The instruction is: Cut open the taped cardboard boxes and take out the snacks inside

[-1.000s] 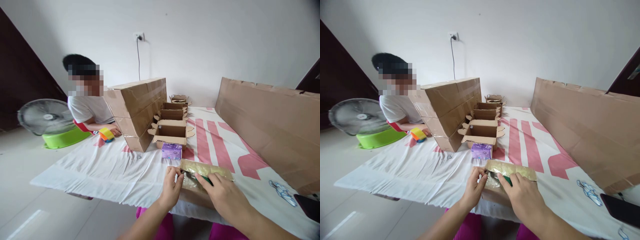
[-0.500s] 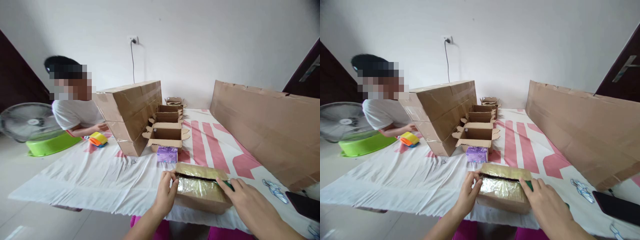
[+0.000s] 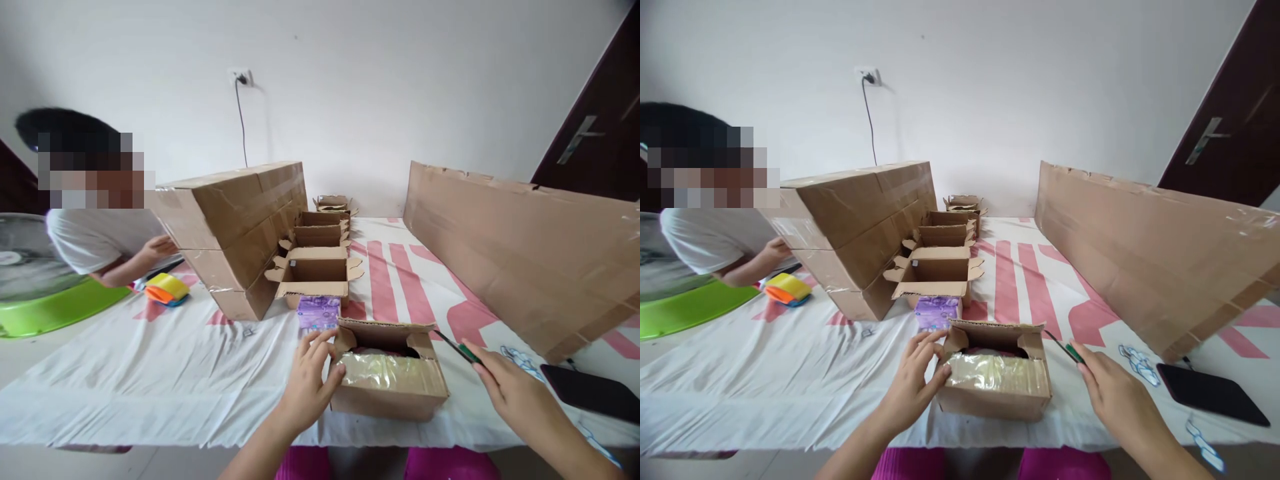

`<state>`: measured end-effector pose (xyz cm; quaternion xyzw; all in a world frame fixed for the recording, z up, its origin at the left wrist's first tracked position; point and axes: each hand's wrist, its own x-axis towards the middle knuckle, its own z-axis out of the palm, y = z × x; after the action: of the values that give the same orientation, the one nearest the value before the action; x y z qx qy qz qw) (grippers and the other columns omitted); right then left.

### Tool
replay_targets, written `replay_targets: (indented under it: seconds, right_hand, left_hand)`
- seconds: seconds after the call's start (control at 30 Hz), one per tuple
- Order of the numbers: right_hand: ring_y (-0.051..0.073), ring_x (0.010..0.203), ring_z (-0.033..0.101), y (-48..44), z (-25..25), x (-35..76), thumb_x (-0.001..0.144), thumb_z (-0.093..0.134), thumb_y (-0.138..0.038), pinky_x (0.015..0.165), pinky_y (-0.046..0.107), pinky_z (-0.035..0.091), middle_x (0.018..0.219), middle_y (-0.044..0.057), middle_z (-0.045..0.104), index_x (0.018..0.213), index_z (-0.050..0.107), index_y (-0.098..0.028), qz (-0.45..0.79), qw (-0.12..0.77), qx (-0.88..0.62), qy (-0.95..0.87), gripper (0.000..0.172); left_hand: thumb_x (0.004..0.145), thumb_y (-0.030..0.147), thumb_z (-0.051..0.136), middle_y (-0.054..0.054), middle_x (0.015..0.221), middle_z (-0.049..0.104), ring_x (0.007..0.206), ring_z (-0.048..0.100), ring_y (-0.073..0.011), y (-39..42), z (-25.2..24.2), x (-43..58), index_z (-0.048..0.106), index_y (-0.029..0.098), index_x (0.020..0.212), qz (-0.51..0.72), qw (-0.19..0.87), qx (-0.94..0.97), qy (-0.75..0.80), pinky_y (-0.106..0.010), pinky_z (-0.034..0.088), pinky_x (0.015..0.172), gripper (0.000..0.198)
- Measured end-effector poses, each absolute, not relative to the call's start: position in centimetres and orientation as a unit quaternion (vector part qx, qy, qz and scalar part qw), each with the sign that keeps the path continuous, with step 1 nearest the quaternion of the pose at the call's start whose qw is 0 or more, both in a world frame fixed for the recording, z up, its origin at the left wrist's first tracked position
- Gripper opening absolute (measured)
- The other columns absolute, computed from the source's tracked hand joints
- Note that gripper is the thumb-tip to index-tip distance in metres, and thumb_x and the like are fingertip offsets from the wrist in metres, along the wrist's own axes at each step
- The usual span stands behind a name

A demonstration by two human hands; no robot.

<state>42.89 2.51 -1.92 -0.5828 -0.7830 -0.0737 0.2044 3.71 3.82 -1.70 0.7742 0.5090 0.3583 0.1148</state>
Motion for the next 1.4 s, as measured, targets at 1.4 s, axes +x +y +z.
replay_targets:
  seconds: [1.4]
  right_hand:
    - [0.02,0.08,0.056,3.1,2.2,34.8,0.087,0.047,-0.003,0.082,0.038,0.04,0.083,0.003,0.067,0.099,0.07,-0.023,-0.079,0.188,-0.4,-0.893,0.033]
  left_hand:
    - [0.083,0.019,0.05,-0.004,0.09,0.059,0.098,0.056,-0.0242,2.7,2.2,6.5,0.059,0.022,0.077,0.202,0.035,0.897,0.392,-0.054,0.02,0.114,0.011]
